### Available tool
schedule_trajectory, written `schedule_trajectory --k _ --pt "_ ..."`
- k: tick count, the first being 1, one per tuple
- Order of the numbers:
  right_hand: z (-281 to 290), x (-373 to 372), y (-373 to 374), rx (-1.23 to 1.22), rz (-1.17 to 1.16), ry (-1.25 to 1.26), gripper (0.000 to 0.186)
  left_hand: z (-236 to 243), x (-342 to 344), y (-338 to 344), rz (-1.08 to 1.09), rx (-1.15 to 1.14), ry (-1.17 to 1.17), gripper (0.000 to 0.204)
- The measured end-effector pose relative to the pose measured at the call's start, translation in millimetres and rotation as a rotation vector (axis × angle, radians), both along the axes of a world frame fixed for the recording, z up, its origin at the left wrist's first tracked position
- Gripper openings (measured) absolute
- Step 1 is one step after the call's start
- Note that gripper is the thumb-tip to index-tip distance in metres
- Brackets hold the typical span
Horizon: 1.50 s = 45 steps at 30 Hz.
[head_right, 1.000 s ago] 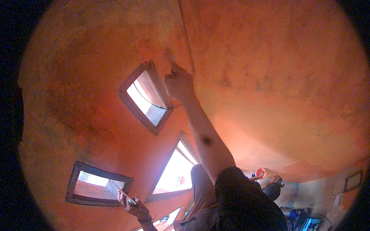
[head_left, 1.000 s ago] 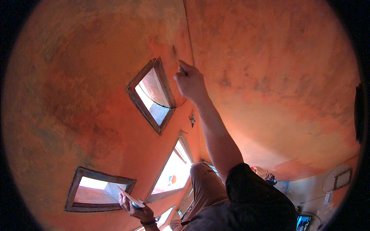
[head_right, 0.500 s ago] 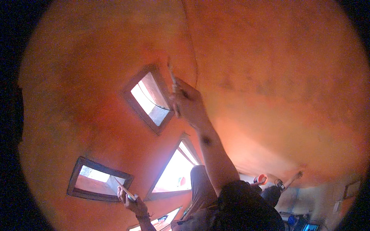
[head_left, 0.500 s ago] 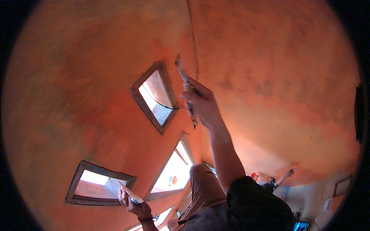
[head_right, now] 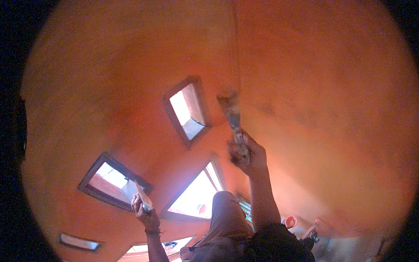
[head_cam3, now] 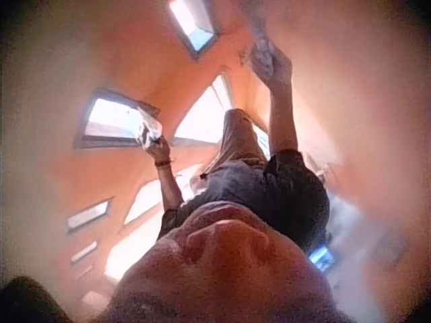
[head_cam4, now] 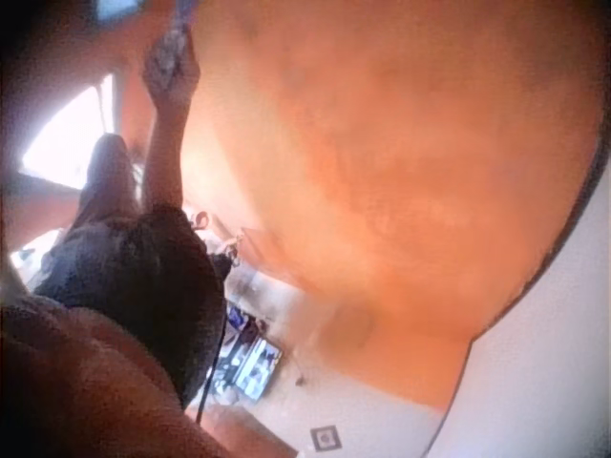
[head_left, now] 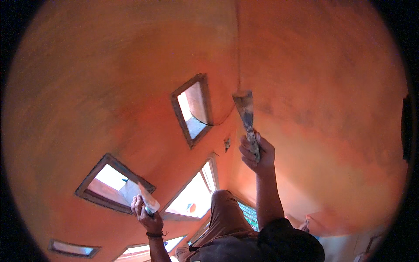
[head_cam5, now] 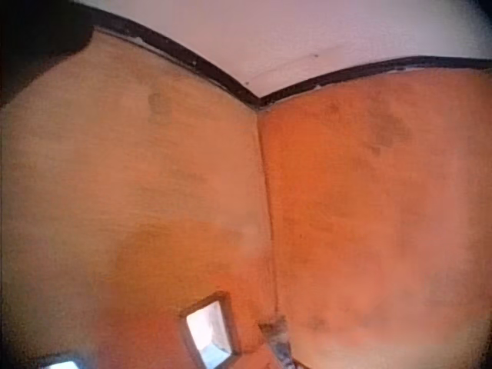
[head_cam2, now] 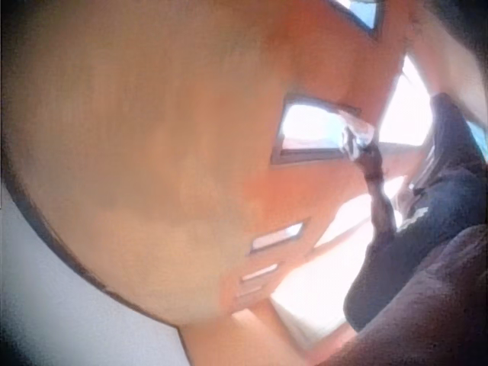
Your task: The person stands on a ladder and uses a trowel and a smaller scraper to apply and smooth plaster on the ceiling. They repeatedly transfer material between the tools and work on different sections of the ceiling surface.
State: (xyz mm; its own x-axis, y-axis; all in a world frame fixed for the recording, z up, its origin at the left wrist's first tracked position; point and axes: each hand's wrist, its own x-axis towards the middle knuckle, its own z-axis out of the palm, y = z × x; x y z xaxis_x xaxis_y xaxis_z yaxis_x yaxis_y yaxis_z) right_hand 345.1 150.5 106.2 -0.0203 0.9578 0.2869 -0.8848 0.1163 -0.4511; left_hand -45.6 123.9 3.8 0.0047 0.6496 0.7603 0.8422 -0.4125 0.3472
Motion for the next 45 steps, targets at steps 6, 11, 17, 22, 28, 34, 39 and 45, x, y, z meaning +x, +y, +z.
schedule_trajectory --k 6,11,17,22,28,34,39,45 --pt "-148 -16 -14 -0.423 0.260 -0.097 0.047 8 -4 -2 -0.006 -0.047 0.037 0.033" --pt "-226 -64 -68 -0.655 0.386 -0.153 0.036 9 -2 -10 -0.040 -0.094 0.029 0.025" --pt "-203 -104 -86 -0.639 0.137 -0.922 0.018 -18 34 -77 -0.045 -0.622 -0.397 0.018" --pt "-116 -110 -94 -0.284 -0.053 -1.163 0.011 -27 41 -105 0.020 -1.107 -0.298 0.035" --pt "-114 -84 -80 0.001 -0.297 -1.595 0.026 -30 29 -112 -0.149 -1.184 -0.485 0.048" --pt "-102 -95 -117 0.126 -0.355 -1.563 0.022 -33 42 -105 -0.247 -1.054 -0.448 0.049" --pt "-134 -100 -127 0.124 -0.309 -1.822 0.035 -12 54 -94 -0.249 -0.935 -0.414 0.047" --pt "-89 -108 -130 0.056 -0.321 -1.449 0.028 -28 57 -96 -0.156 -0.948 -0.423 0.049"
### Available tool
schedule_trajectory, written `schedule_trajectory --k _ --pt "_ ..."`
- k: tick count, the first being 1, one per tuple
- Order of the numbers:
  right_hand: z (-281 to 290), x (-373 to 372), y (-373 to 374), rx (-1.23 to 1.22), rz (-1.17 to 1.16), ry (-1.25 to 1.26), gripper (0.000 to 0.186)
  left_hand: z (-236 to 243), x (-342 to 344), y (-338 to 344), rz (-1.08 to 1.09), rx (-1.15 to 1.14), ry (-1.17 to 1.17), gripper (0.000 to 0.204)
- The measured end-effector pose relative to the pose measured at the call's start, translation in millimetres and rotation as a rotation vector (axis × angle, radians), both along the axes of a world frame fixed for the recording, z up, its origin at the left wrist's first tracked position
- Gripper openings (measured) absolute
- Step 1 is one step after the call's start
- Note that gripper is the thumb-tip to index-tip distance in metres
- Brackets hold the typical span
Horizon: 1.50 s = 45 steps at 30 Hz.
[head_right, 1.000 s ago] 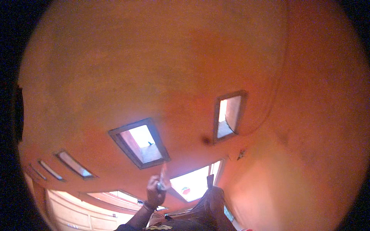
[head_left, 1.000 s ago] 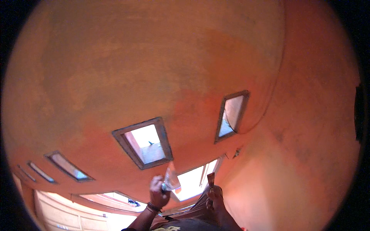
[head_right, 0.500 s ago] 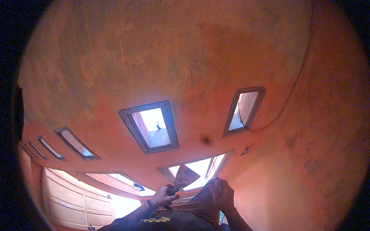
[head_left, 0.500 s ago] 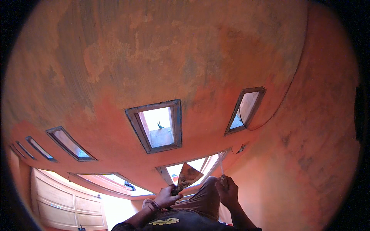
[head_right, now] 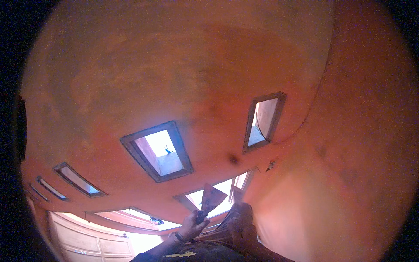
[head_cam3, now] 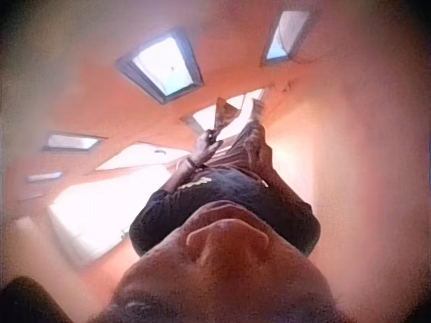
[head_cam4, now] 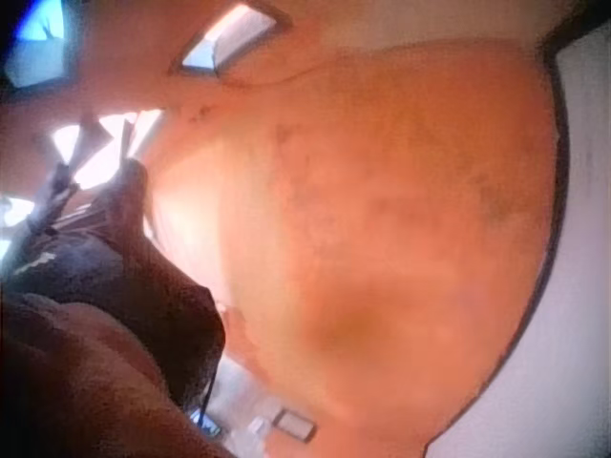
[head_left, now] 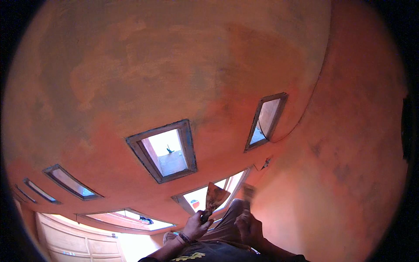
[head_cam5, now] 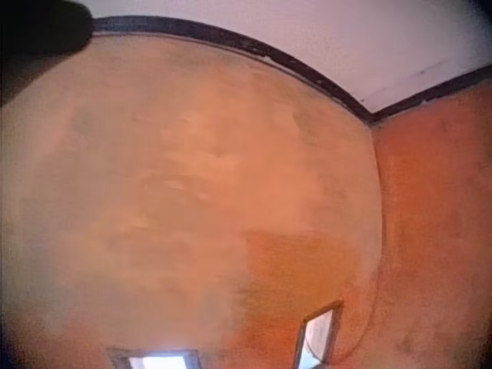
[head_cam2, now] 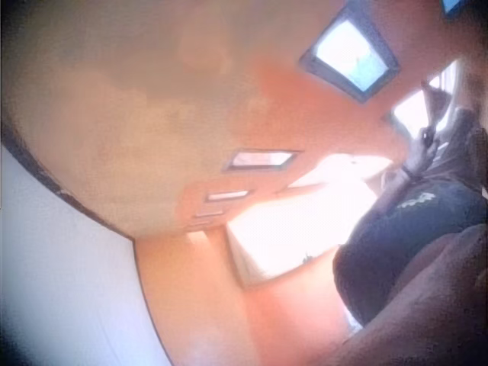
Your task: The person stands on a ladder and uses a trowel and a smaller scraper to apply and smooth plaster on the ceiling. They repeatedly transfer material between the tools and work on different sections of the ceiling surface.
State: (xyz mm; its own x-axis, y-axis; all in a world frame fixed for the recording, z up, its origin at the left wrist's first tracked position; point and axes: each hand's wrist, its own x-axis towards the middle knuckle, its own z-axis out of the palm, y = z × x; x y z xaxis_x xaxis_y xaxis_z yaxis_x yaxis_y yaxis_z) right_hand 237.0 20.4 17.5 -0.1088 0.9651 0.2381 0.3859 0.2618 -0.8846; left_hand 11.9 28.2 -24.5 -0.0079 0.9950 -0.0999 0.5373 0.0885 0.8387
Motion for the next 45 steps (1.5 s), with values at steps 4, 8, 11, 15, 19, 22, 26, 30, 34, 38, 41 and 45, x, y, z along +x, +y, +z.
schedule_trajectory --k 4,8,11,15,19,22,26,30,34,38,41,45 --pt "-42 7 7 0.071 0.037 -0.221 0.031 -5 3 -7 -0.080 -0.097 -0.077 0.049" --pt "-71 10 -5 -0.115 0.002 -0.454 0.038 -6 7 -6 -0.063 -0.160 -0.088 0.051" --pt "-51 6 6 -0.075 0.021 -0.319 0.033 -4 2 -12 -0.046 -0.284 0.001 0.053" --pt "-14 1 -5 -0.319 -0.016 0.146 0.022 -22 -1 -12 -0.056 -0.280 0.001 0.054" --pt "-83 10 -9 -0.212 0.112 -0.134 0.025 -10 5 -8 -0.090 -0.208 -0.119 0.051" --pt "-43 -5 13 0.060 0.093 -0.175 0.025 21 4 -7 -0.058 -0.026 -0.048 0.049" --pt "-19 2 10 -0.150 0.136 -0.117 0.018 14 -6 -9 -0.033 -0.205 0.003 0.044" --pt "-19 -5 -5 -0.300 0.084 0.012 0.025 -57 -10 -21 -0.178 -0.004 -0.096 0.047" --pt "-75 4 -2 -0.393 0.246 -0.391 0.035 -25 -13 -26 -0.151 -0.235 -0.154 0.054" --pt "5 -26 4 -0.379 0.179 -0.079 0.024 -46 -20 -39 -0.096 -0.245 -0.064 0.053" --pt "-42 3 16 -0.311 0.407 0.490 0.024 -36 -24 -43 -0.100 -0.189 -0.101 0.054" --pt "-59 -14 7 -0.627 0.447 0.195 0.022 -14 -26 -41 -0.015 -0.130 -0.221 0.052"
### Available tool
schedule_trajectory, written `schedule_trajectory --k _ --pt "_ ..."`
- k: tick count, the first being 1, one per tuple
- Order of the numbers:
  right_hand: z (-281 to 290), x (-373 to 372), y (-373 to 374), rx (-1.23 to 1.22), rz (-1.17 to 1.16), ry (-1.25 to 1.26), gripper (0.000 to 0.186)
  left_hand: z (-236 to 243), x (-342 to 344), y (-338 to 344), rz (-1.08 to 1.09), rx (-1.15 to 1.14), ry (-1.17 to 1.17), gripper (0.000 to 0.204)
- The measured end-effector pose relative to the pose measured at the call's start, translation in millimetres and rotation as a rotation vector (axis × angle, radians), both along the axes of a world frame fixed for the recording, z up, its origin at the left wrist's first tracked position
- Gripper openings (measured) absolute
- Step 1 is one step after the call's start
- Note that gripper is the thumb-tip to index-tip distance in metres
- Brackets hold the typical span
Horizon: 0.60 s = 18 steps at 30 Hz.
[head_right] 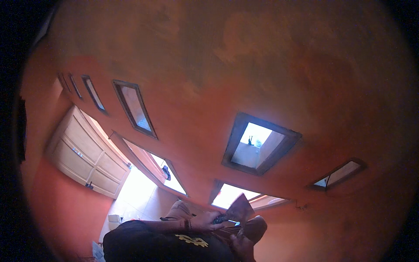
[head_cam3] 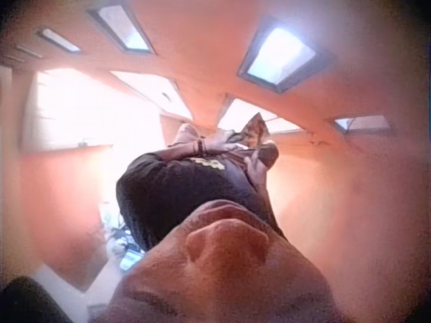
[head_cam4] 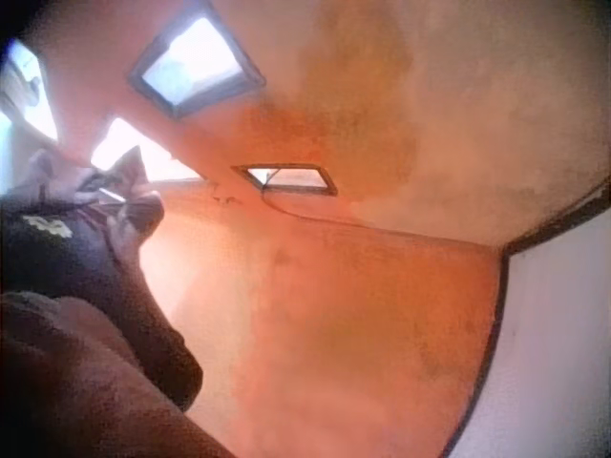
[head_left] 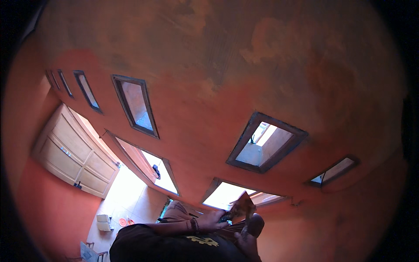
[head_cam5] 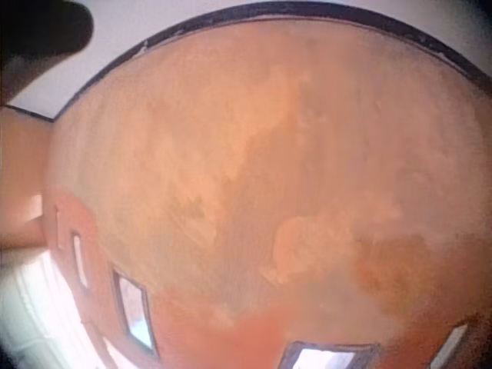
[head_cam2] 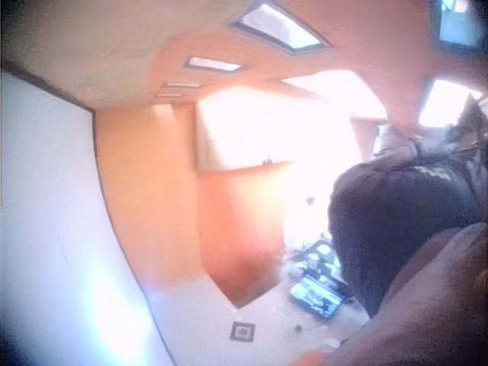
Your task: The person stands on a ladder and uses a trowel and a smaller scraper to apply and smooth plaster on the ceiling. They repeatedly transfer material between the tools and work on different sections of the ceiling surface.
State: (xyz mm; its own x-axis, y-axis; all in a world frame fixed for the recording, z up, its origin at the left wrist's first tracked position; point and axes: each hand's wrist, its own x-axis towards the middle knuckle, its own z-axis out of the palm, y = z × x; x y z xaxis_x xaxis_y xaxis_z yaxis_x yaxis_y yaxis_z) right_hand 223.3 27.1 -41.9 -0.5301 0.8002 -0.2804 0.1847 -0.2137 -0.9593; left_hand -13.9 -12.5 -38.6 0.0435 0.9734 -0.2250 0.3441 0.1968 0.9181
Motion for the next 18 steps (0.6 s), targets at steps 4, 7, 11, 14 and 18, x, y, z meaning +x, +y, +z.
schedule_trajectory --k 4,7,11,14,18 --pt "12 2 -9 0.315 -0.007 -0.478 0.026 -6 -10 -3 0.092 0.096 0.051 0.048" --pt "68 -17 -6 0.324 -0.145 -0.179 0.024 -6 -21 -10 0.034 -0.081 0.093 0.049" --pt "58 -22 -14 0.271 -0.015 -0.569 0.041 -1 -7 -12 0.026 0.212 -0.050 0.050" --pt "68 -24 -17 0.400 0.037 -0.630 0.045 17 -2 -10 -0.004 0.165 -0.065 0.046" --pt "71 -17 -10 0.293 -0.076 -0.466 0.027 20 -7 -17 0.054 0.179 -0.085 0.044"
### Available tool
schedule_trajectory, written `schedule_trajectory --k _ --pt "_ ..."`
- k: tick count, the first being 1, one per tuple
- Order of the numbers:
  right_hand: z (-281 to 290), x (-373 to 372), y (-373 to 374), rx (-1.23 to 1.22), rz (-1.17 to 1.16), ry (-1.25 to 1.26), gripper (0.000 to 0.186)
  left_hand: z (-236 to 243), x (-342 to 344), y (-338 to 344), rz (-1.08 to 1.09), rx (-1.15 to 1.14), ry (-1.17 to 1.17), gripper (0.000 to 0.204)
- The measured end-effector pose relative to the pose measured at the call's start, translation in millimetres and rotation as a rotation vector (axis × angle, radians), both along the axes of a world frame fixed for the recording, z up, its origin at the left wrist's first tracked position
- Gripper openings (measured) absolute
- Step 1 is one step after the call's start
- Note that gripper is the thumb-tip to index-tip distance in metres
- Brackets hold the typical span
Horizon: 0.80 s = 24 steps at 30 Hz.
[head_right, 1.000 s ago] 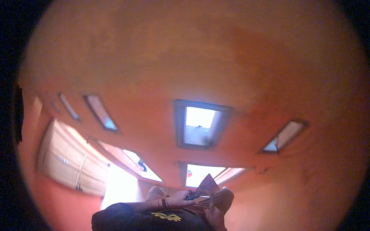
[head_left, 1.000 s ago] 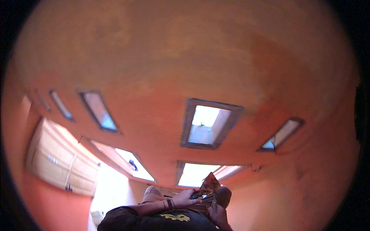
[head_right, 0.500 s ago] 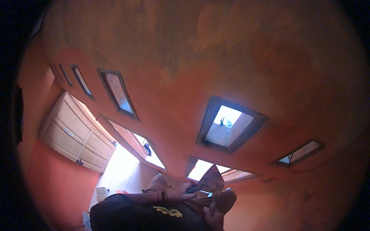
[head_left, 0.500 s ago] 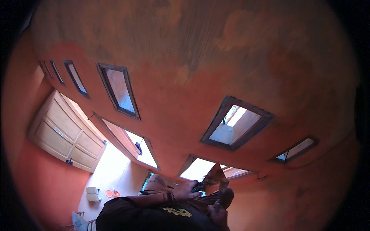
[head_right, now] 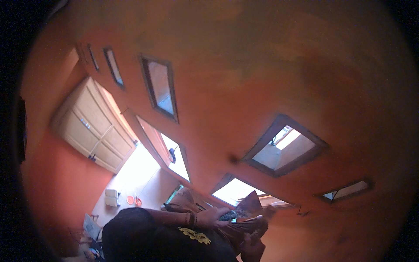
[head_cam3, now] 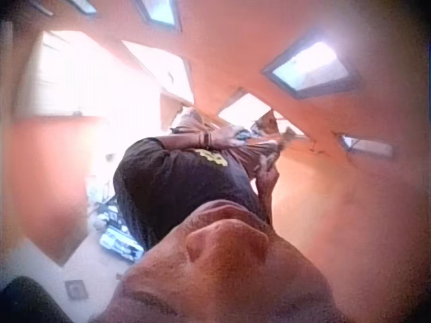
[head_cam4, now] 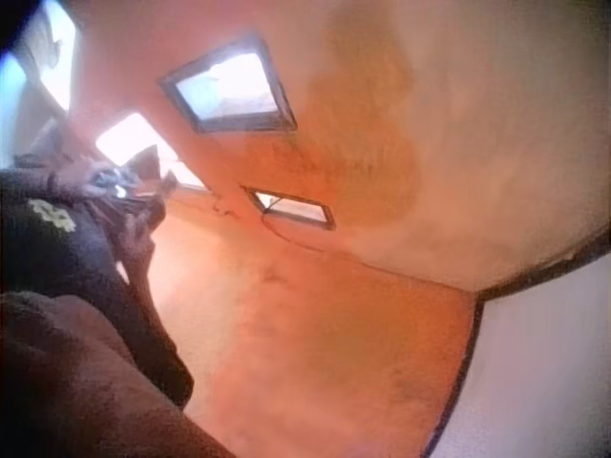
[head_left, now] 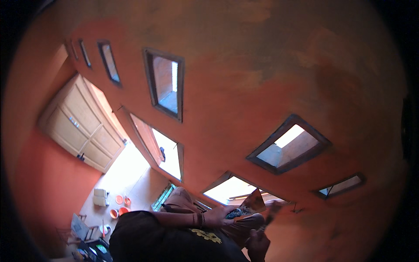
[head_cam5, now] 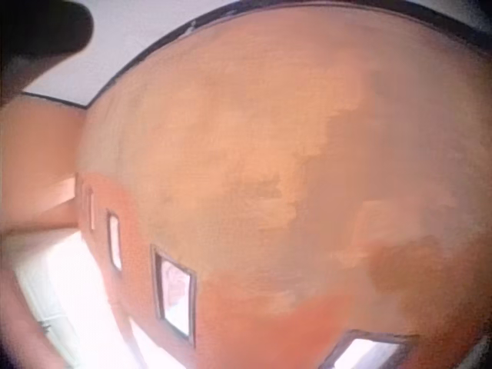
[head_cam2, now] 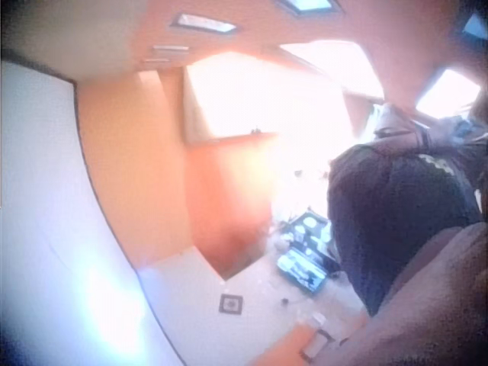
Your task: The person stands on a ladder and uses a trowel and a smaller scraper to apply and smooth plaster on the ceiling. They repeatedly transfer material between the tools and work on different sections of the ceiling surface.
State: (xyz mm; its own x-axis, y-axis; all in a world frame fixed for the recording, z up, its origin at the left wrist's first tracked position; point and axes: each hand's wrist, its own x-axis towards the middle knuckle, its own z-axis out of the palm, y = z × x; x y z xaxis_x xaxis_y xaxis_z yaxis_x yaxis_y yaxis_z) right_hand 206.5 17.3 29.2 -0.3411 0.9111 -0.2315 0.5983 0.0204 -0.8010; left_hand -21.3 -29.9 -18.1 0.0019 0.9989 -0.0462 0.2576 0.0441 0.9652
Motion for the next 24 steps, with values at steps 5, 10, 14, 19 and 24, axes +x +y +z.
schedule_trajectory --k 5,10,14,19,24 --pt "-10 -2 -4 0.567 0.245 0.336 0.028 -4 3 -10 0.035 0.060 -0.031 0.046" --pt "-24 1 2 0.179 0.279 -0.223 0.025 -9 1 -12 0.029 -0.008 -0.026 0.046" --pt "-10 -10 3 0.063 0.099 0.017 0.027 -4 -7 -13 0.051 0.045 -0.006 0.047" --pt "-14 -23 10 0.059 0.178 -0.127 0.028 -12 -10 -12 0.121 0.040 -0.009 0.051" --pt "-43 -13 11 0.059 0.197 0.010 0.028 -35 -16 -17 0.129 -0.015 -0.022 0.053"
